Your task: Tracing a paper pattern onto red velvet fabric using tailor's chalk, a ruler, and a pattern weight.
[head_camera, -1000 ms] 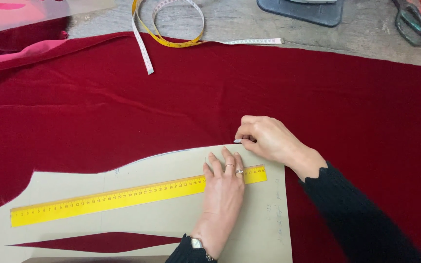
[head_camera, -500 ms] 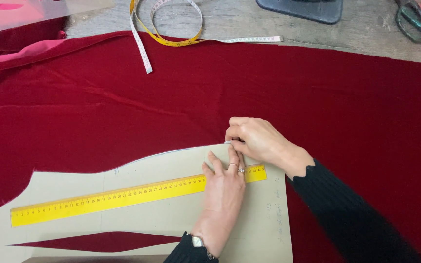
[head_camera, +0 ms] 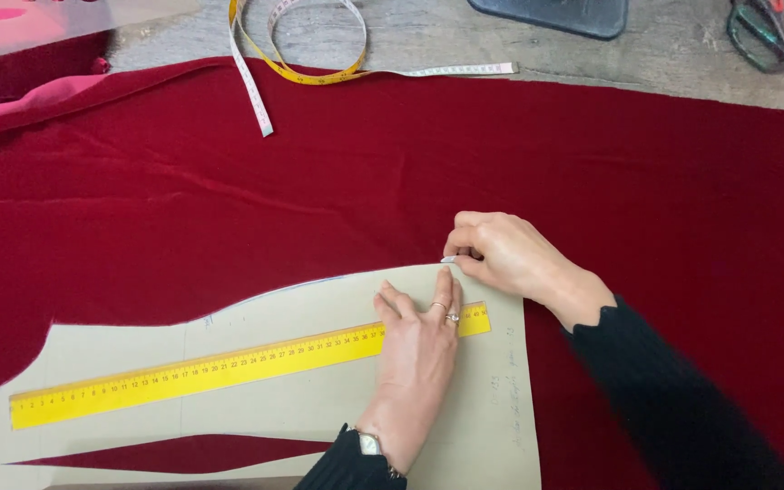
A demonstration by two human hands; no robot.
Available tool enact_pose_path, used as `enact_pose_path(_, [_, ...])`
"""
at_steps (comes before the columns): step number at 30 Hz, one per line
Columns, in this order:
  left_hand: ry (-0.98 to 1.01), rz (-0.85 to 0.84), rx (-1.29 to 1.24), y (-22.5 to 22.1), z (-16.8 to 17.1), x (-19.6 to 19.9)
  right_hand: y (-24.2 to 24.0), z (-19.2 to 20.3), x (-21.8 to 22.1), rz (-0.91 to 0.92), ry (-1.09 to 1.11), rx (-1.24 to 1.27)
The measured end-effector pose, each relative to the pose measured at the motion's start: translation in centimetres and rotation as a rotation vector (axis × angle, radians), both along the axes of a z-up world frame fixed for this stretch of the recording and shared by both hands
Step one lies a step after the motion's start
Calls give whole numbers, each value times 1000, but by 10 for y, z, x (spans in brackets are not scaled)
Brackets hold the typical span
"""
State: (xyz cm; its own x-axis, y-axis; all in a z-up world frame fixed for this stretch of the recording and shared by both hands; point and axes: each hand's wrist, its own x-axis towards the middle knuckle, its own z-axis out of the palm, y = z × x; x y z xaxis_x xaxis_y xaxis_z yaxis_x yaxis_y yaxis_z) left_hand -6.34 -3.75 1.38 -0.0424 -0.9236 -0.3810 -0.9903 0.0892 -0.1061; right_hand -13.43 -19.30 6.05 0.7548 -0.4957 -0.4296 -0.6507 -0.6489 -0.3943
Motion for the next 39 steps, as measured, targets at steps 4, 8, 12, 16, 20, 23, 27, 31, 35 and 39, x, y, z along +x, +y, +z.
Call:
enact_pose_path(4, [-11,-22,47,-4,6,2,2,-4,5,34,-38,5])
enact_pose_path(8, [-3,-28,82,-6,7,2,0,-2,2,46,-8,12])
enact_pose_path(12, [-6,-26,68,-5,9,1,-13,5,-20,83,84,-47])
enact_pose_path(16, [-4,-38,74,-9,9,-1,-19,15,-40,-38,102,-49])
enact_pose_path(20, [29,-96,-89,-8,-16,-12,-16,16,-44,-110,43,-57])
enact_pose_path(23, [114,-93,11,-12,-7,-13,-11,8,-42,-74,-18,-49])
enact_pose_path(27, [142,-83,3,-14,-10,-19,-8,1,-35,-62,-22,-34])
enact_pose_path(31, [150,-75,-25,-19,4,-24,-5,8,-24,16,7,-62])
enact_pose_path(35, [184,-80,21,-22,16,-23,-6,12,-20,61,112,-94])
enact_pose_path(39, [198,-87,50,-25,29,-20,-10,27,-30,34,176,-104])
